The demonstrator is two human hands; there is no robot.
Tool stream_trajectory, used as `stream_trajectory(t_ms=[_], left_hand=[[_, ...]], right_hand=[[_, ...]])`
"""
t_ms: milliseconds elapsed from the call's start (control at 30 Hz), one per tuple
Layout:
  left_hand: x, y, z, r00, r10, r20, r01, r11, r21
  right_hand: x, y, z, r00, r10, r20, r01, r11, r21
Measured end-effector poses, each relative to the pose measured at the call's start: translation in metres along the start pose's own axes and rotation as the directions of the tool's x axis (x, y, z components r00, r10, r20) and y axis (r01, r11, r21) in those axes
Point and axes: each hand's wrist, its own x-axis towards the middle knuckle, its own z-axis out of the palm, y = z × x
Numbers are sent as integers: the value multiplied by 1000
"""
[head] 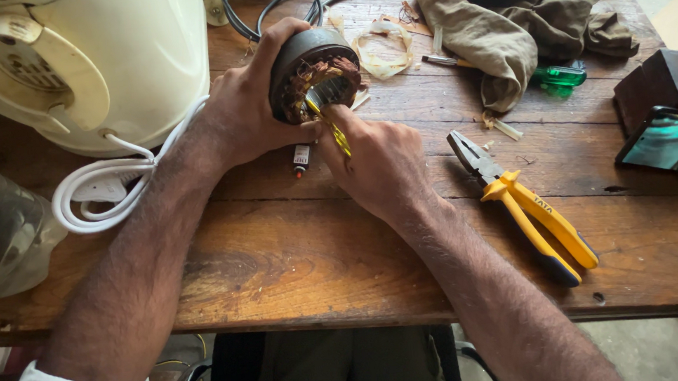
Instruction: The person holds a motor housing and uses a screwdriver to scrape and clean the internal copper windings. They briefly switch to pliers to adjust a component, then continue scraping with the screwdriver.
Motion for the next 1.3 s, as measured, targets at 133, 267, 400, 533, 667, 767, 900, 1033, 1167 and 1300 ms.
stream_trajectory(t_ms=[133,267,400,533,667,767,900,1033,1167,1300], left_hand=[[0,-1,1,1000,-10,4,10,1000,-8],[0,-2,1,999,33,-17,-33,999,-4],[0,-2,2,999,36,-16,-36,999,-22],[-1,-1,1,1000,15,-10,-15,1000,-13],[0,0,1,1000,3,-6,-3,1000,-16],[0,1,1,1000,-10,-7,10,1000,-8],[0,1,1,1000,-16,-9,16,1000,-6],[0,1,1,1000,-22,-4,22,1000,3],[0,1,1,1000,-9,-3,9,1000,-1],[1,3,0,1000,-23,-2,23,1000,0]], right_hand=[[-1,0,0,1000,-20,-25,19,1000,-15],[1,0,1,999,10,31,-10,1000,3],[1,0,1,1000,-9,6,8,1000,11],[0,0,1,1000,-13,-3,13,1000,2],[0,0,0,1000,-9,5,9,1000,4],[0,0,0,1000,-9,5,9,1000,-3],[0,0,0,1000,-7,4,7,1000,12],[0,0,1,1000,3,4,-3,1000,5],[-1,0,1,1000,-7,-11,7,1000,7],[0,1,0,1000,3,-5,-3,1000,18]])
